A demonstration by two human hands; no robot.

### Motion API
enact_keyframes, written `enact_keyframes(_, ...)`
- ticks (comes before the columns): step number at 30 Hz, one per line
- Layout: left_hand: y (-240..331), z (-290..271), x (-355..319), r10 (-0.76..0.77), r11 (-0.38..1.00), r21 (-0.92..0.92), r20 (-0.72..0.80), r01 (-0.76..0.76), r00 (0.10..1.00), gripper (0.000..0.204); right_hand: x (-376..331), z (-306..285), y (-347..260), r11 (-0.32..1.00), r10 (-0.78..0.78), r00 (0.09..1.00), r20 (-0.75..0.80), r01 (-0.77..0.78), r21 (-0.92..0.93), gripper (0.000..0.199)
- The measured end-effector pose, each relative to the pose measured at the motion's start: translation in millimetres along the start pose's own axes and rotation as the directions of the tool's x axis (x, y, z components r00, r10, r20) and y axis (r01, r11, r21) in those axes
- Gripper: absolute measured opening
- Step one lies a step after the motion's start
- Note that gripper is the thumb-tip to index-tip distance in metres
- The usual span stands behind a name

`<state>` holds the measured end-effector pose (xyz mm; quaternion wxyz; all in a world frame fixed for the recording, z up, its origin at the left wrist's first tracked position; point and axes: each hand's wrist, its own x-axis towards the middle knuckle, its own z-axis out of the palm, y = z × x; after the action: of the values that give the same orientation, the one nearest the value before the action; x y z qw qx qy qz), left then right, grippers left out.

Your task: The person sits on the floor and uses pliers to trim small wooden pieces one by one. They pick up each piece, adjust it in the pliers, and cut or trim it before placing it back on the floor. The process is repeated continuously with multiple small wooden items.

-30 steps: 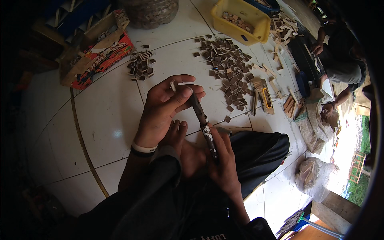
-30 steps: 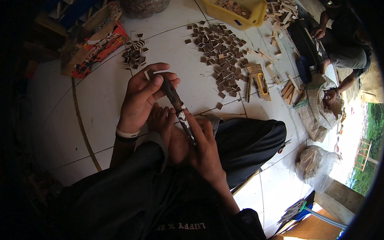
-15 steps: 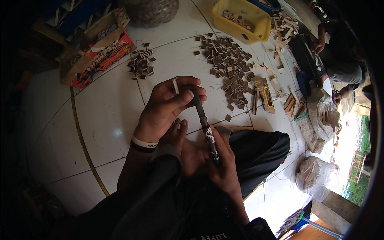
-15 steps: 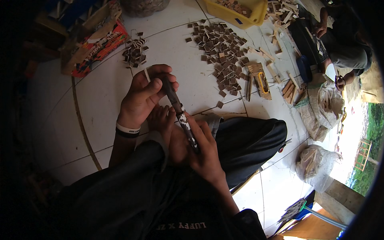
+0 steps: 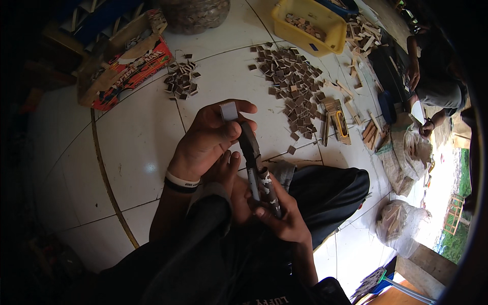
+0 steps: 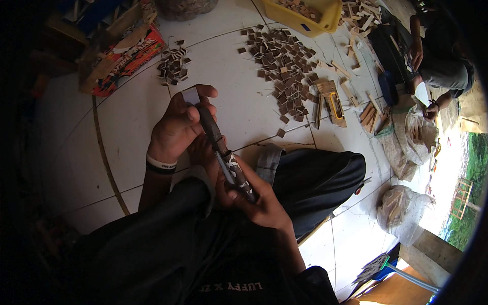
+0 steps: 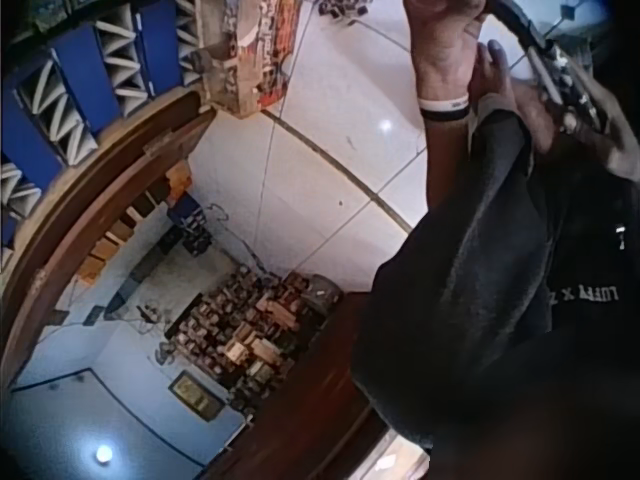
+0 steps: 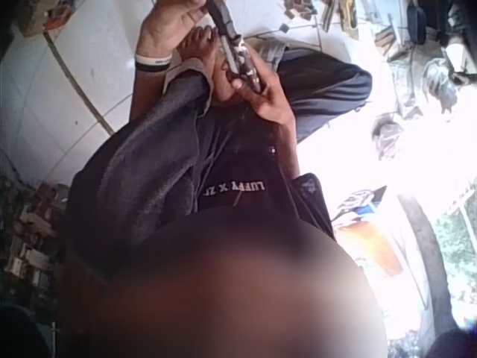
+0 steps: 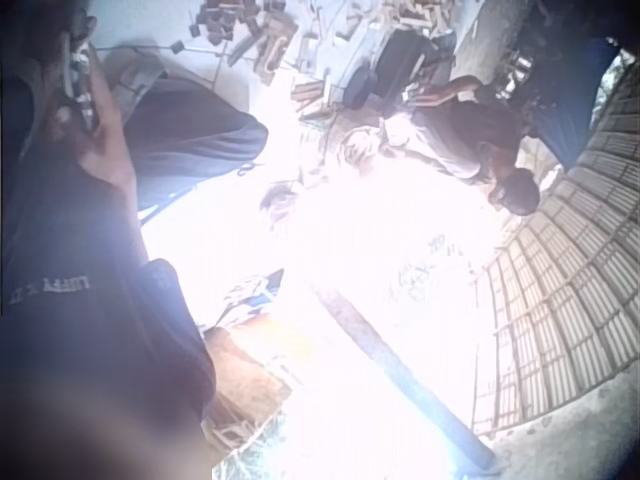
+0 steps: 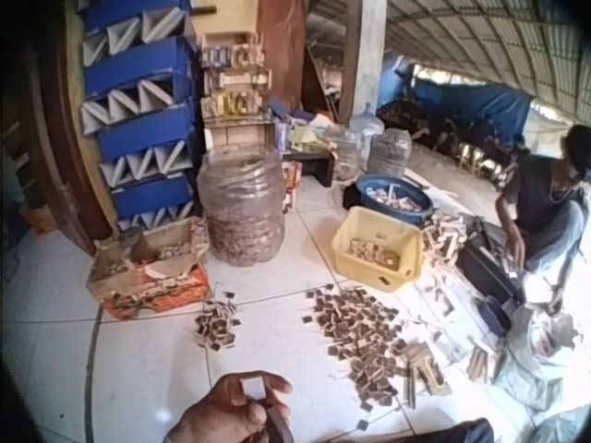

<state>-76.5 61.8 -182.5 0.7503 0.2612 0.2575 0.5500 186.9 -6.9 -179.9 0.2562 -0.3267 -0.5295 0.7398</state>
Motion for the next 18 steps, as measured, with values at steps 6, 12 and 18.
enact_keyframes(6, -1, 11, -1, 0.17, 0.981, 0.094, -0.002, -0.169, 0.985, 0.079, 2, 0, 1, 0.998, -0.008, 0.998, -0.064, 0.012, 0.058, 0.075)
enact_keyframes(12, 6, 2, -4, 0.198, 0.936, 0.306, -0.052, -0.173, 0.979, 0.054, 3, 0, 6, 0.999, 0.011, 0.997, -0.071, -0.007, 0.052, 0.076)
enact_keyframes(18, 13, 3, -7, 0.26, 0.868, 0.463, -0.118, -0.178, 0.958, 0.044, -2, 4, 9, 0.999, 0.036, 0.993, -0.108, -0.038, -0.021, 0.076)
